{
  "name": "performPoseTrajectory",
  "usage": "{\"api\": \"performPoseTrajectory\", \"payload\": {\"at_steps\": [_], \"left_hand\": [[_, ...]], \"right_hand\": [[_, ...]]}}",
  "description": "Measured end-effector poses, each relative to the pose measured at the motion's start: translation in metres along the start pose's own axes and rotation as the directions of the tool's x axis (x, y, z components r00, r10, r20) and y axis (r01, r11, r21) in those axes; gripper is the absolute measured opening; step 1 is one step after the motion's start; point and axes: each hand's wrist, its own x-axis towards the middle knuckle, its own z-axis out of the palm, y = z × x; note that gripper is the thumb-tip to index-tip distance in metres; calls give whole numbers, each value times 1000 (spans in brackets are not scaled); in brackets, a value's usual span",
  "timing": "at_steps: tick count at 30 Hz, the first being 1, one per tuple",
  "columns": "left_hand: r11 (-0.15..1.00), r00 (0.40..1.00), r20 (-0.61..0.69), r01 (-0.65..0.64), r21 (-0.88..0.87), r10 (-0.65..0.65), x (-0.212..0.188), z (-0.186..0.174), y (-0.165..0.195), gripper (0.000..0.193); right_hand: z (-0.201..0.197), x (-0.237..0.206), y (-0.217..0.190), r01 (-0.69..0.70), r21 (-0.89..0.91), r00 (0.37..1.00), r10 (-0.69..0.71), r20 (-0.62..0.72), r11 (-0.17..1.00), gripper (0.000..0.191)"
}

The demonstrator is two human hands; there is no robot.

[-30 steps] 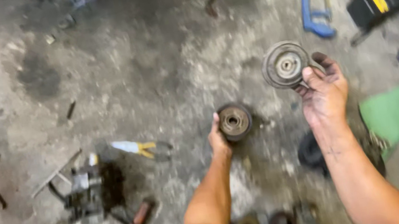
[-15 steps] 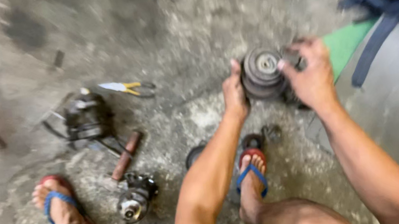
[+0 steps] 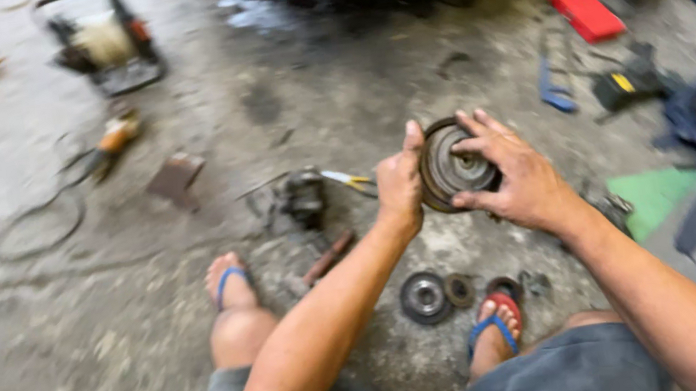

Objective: The person sits on the workshop floor and assembles pulley and bearing components by hand, fitting a bearing into a pulley hub and pressing the parts together, then fitting the pulley onto a larger compressor-like assembly. A nearby coworker grinds metal parts with an angle grinder, producing sparks.

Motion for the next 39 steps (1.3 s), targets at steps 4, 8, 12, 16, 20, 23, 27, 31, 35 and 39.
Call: {"api": "performPoseTrajectory", "payload": {"at_steps": [4,8,12,16,20,23,27,31,35,39], "left_hand": [[984,992,-121,7,-181,-29,-32,-52,53,59],[874,987,-113,45,-484,-113,-42,-96,82,54],[937,960,-271,-25,-350,-75,-37,-122,79,57],[917,980,-189,-126,-378,57,-37,-136,69,52],[903,982,-182,-129,-409,58,-44,-138,69,48],[873,990,-137,-103,-477,42,-46,-137,69,44],[902,991,-128,-86,-422,35,-44,-135,60,47],[915,991,-121,-96,-392,52,-45,-130,53,50],[906,993,-112,-82,-416,39,-45,-126,54,48],[888,994,-105,-64,-456,17,-42,-123,52,45]], "right_hand": [[36,33,-51,146,66,989,-144,-26,987,70],[77,58,-86,84,207,996,-84,-6,975,67],[107,69,-101,85,325,996,-70,-57,942,81],[119,69,-107,63,351,997,-43,-63,934,103],[119,64,-112,55,241,998,-43,-55,969,102],[120,60,-110,50,239,997,-36,-63,970,102],[117,54,-102,34,244,997,-15,-81,969,103],[111,51,-100,29,294,996,-4,-86,955,103],[107,50,-103,19,282,996,7,-90,959,102],[105,49,-98,4,253,996,18,-84,968,101]]}}
